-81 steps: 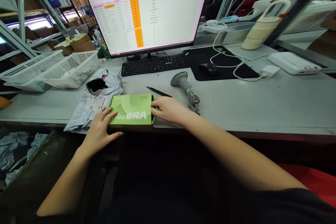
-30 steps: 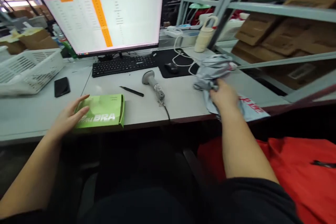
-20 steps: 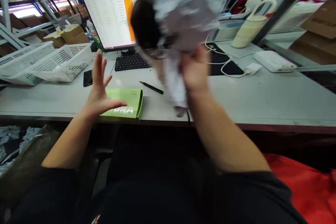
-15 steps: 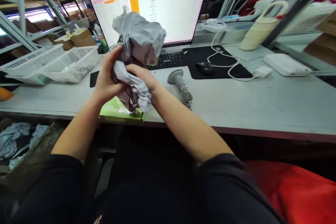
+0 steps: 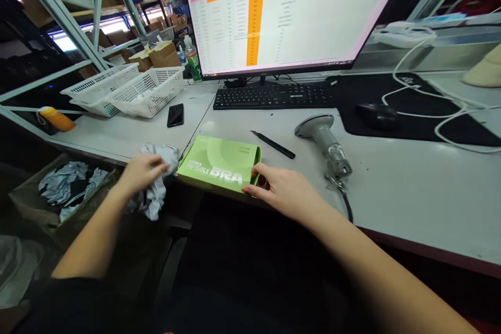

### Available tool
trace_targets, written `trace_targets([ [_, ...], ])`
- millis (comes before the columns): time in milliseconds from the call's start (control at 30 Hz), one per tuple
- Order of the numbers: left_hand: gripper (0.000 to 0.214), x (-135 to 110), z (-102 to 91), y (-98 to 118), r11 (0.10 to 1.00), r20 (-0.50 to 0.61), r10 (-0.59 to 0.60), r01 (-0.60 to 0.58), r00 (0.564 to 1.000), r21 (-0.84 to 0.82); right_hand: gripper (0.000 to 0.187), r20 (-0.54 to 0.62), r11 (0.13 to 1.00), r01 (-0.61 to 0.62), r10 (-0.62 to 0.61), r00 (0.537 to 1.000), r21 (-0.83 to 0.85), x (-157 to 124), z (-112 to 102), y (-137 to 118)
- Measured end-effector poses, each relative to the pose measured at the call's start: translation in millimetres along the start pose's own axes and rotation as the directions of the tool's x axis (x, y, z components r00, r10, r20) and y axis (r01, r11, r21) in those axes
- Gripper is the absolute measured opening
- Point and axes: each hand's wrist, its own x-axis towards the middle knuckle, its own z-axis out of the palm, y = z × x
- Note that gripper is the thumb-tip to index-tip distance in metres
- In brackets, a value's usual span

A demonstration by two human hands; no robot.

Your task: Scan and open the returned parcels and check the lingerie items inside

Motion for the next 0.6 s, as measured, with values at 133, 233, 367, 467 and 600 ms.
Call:
trace_targets([
  [133, 0.033, -26, 40.9, 26, 0.937, 0.004, -0.061, 0.059, 0.998, -0.344, 0.038, 0.064, 0.990, 0.120, -0.125, 0.990, 0.070, -4, -2, -1],
  [233, 0.024, -30, 53.4, 30, 0.864, -0.107, -0.159, 0.086, 0.981, -0.495, 0.038, 0.012, 0.975, 0.176, -0.180, 0.984, 0.137, -12, 4, -5],
  [367, 0.022, -26, 55.8, 25, 0.775, -0.122, -0.065, -0.027, 0.990, -0.631, 0.041, -0.068, 0.950, 0.185, -0.173, 0.983, 0.250, -18, 14, -8],
  [467, 0.025, -25, 48.7, 8, 0.754, -0.088, -0.038, -0.029, 0.995, -0.657, 0.046, -0.113, 0.935, 0.189, -0.162, 0.980, 0.300, -21, 8, -2],
  [600, 0.026, -31, 31.4, -42, 0.764, -0.234, -0.306, 0.091, 0.923, -0.639, 0.053, -0.198, 0.935, 0.168, -0.108, 0.974, 0.313, -31, -18, 21],
])
